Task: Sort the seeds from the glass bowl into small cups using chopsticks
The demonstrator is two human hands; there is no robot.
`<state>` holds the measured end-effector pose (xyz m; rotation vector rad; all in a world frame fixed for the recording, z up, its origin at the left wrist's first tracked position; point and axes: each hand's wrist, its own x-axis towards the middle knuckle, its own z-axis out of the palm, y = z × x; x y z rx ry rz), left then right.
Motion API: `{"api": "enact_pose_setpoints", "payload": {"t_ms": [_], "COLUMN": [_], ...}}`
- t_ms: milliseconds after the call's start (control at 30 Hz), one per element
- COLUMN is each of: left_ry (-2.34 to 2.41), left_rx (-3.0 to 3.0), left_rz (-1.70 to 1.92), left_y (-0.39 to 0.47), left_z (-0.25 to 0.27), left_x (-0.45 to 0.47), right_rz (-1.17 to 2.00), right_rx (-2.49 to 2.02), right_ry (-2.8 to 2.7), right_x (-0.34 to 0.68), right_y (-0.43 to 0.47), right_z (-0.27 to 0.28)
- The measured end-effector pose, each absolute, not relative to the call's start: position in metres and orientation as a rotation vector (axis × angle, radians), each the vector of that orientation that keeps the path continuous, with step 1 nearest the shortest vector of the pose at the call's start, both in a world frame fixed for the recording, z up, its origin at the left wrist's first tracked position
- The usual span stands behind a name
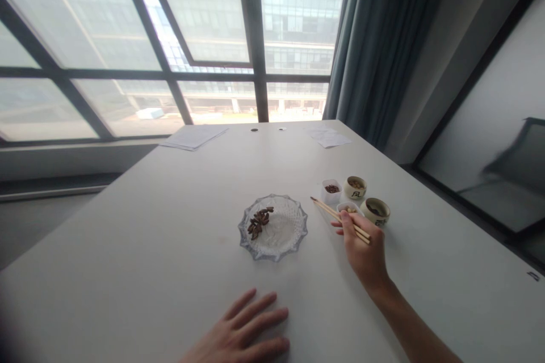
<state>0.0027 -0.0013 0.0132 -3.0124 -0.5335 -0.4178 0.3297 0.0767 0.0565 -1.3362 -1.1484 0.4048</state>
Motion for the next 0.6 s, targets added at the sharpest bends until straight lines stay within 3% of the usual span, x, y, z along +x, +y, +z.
{"api": "enact_pose_setpoints", "payload": {"t_ms": [600], "left_ry": [-0.514], "left_rx": [-3.030], "left_rz": [-0.386], "left_y": [-0.001], "left_z": [0.013], "left_x": [0.002], "right_rz": [0.524], "right_rx": [-1.332], "right_ry": [-1.050], "right_x": [0.342], "right_y": [0.090], "right_z": [0.052]}}
